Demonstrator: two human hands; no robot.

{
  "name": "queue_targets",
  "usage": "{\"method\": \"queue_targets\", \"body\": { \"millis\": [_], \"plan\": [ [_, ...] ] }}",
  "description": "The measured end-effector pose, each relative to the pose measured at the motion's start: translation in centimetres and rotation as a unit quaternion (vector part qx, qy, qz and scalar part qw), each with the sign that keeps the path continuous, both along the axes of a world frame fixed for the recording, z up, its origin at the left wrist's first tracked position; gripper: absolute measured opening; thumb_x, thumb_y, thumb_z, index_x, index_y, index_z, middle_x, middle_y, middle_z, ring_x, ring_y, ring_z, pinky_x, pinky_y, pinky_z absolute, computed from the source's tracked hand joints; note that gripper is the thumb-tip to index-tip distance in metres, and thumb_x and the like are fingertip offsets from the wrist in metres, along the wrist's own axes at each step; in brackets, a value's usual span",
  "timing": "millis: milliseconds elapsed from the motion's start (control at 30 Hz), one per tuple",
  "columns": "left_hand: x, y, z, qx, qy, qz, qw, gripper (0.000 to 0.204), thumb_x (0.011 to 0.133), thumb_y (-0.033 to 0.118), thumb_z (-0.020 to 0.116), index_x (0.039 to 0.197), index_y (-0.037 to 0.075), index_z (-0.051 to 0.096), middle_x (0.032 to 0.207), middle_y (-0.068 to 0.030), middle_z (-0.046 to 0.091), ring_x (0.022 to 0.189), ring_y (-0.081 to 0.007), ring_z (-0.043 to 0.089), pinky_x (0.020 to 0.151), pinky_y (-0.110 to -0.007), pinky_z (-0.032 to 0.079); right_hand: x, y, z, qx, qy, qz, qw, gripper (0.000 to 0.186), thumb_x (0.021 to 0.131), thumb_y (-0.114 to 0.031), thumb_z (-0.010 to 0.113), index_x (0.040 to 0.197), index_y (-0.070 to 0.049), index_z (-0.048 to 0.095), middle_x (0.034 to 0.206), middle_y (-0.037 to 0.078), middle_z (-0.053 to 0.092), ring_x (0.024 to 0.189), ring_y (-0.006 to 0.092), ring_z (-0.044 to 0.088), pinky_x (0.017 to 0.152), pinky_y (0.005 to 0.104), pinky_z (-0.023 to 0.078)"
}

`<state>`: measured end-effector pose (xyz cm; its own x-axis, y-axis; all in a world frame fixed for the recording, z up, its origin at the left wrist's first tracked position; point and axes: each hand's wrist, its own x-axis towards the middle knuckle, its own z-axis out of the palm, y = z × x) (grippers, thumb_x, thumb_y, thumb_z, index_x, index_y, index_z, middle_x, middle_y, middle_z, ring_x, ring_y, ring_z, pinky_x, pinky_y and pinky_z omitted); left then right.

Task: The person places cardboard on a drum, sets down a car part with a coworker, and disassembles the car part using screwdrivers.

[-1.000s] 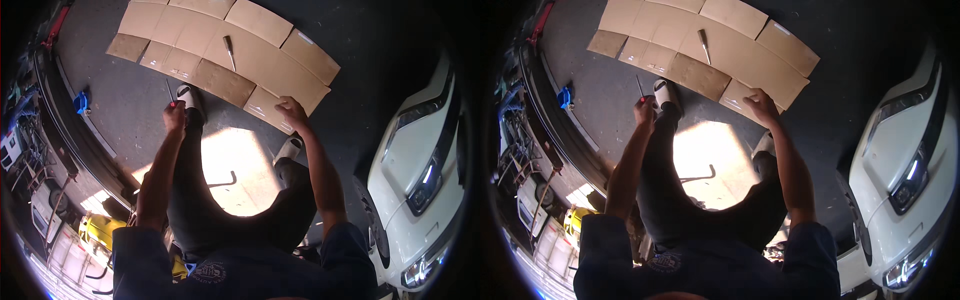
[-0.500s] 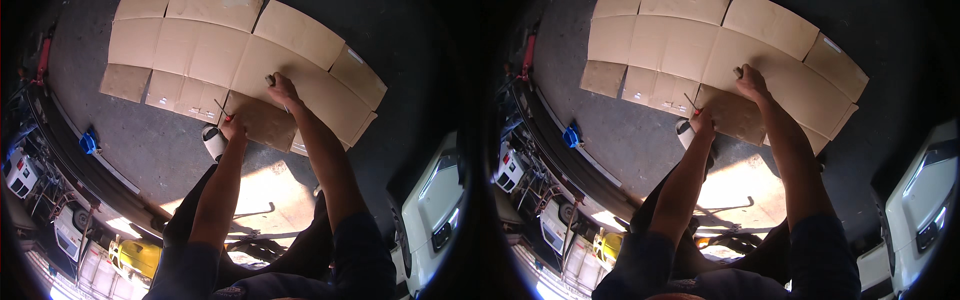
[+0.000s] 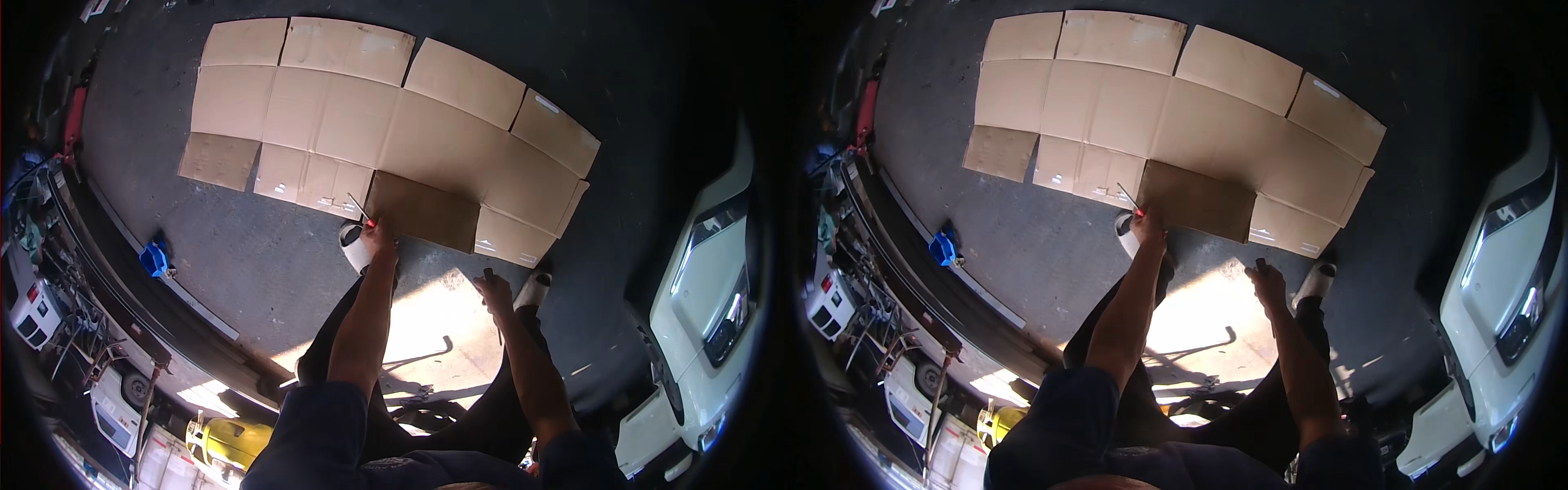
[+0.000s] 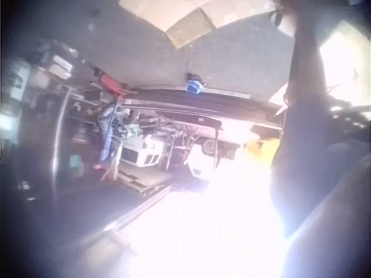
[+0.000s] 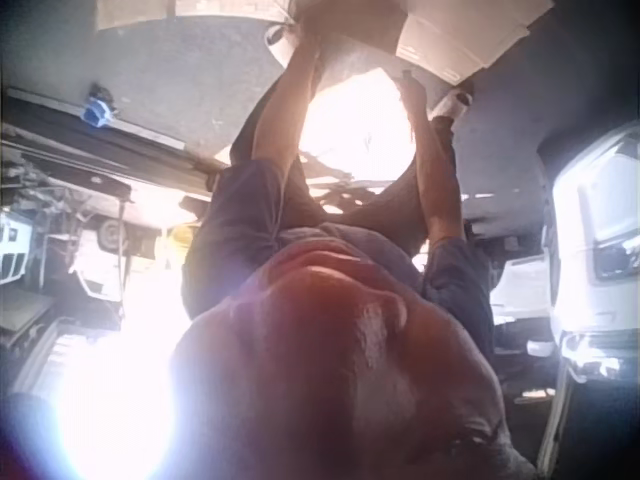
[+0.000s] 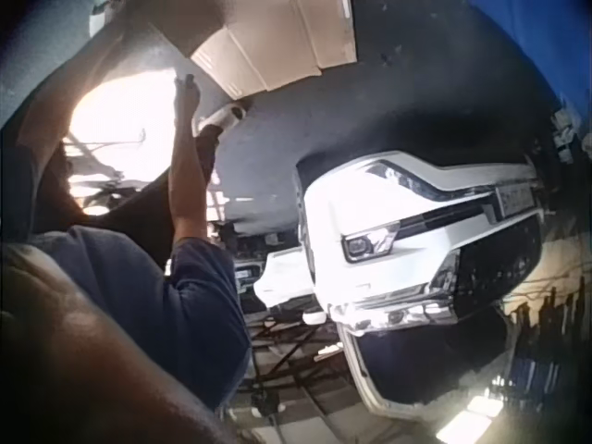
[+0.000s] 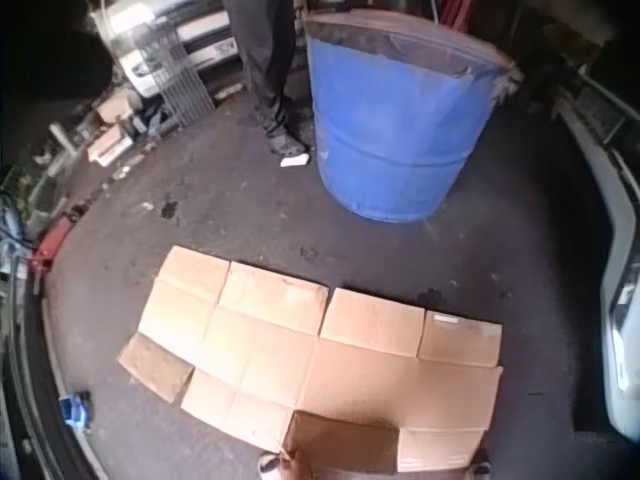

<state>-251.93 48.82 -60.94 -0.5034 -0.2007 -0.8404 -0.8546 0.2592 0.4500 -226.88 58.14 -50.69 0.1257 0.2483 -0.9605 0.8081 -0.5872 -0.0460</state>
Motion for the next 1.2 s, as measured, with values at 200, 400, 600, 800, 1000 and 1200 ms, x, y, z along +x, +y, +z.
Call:
{"method": "queue_targets", "body": {
  "millis": [200, 400, 600, 800, 1000, 1200],
  "plan": [
    [-4.4, 1.8, 19.8, 0.133, 0.353, -0.142, 0.915, 0.006, 0.080, 0.005, 0.063, 0.079, 0.001, 0.058, 0.062, -0.0030, 0.058, 0.055, -0.0137, 0.055, 0.051, -0.030, 0.044, -6.3, 9.2, 12.1, 0.346, 0.149, 0.282, 0.882, 0.031, 0.083, -0.037, 0.065, 0.098, -0.010, 0.060, 0.095, 0.012, 0.063, 0.067, 0.0208, 0.064, 0.054, 0.0309, 0.051],
    [-8.2, 0.7, 50.9, 0.169, 0.500, -0.535, 0.660, 0.018, 0.075, 0.003, 0.065, 0.093, 0.004, 0.066, 0.079, -0.0106, 0.066, 0.068, -0.0288, 0.067, 0.060, -0.034, 0.054, -24.0, 15.6, 42.1, 0.153, 0.201, -0.138, 0.958, 0.052, 0.083, -0.057, 0.059, 0.110, -0.012, 0.059, 0.103, 0.005, 0.062, 0.078, 0.0140, 0.062, 0.044, 0.0238, 0.036],
    [-8.4, 1.3, 66.2, 0.275, 0.573, -0.625, 0.454, 0.034, 0.066, 0.017, 0.073, 0.096, 0.006, 0.062, 0.082, -0.0065, 0.064, 0.066, -0.0244, 0.065, 0.056, -0.036, 0.052, -25.6, 16.0, 57.8, 0.160, 0.348, -0.049, 0.922, 0.040, 0.079, -0.033, 0.067, 0.113, -0.012, 0.061, 0.092, 0.004, 0.063, 0.072, 0.0121, 0.059, 0.055, 0.0273, 0.039],
    [-8.3, 5.4, 71.2, 0.205, 0.621, -0.692, 0.307, 0.027, 0.072, 0.018, 0.065, 0.093, 0.003, 0.060, 0.072, -0.0052, 0.058, 0.063, -0.0190, 0.061, 0.055, -0.030, 0.049, -27.9, 20.1, 57.0, 0.204, 0.446, 0.018, 0.872, 0.030, 0.073, -0.009, 0.064, 0.101, -0.001, 0.062, 0.085, 0.005, 0.064, 0.071, 0.0165, 0.061, 0.061, 0.0315, 0.048],
    [-9.6, 15.5, 73.2, 0.108, 0.692, -0.683, 0.208, 0.021, 0.073, 0.011, 0.059, 0.092, 0.002, 0.060, 0.071, -0.0052, 0.058, 0.063, -0.0177, 0.062, 0.053, -0.030, 0.050, -30.7, 29.9, 59.6, 0.282, 0.552, 0.002, 0.785, 0.026, 0.073, -0.005, 0.063, 0.099, -0.001, 0.063, 0.084, 0.006, 0.065, 0.073, 0.0146, 0.062, 0.064, 0.0302, 0.049],
    [-8.2, 32.1, 73.8, 0.060, 0.624, -0.739, 0.246, 0.025, 0.080, 0.021, 0.063, 0.097, 0.002, 0.061, 0.077, -0.0087, 0.064, 0.063, -0.0230, 0.066, 0.053, -0.034, 0.053, -28.2, 49.1, 60.3, 0.303, 0.621, -0.056, 0.721, 0.025, 0.078, -0.005, 0.063, 0.103, -0.005, 0.063, 0.084, 0.003, 0.065, 0.071, 0.0122, 0.063, 0.059, 0.0265, 0.048]
  ]
}}
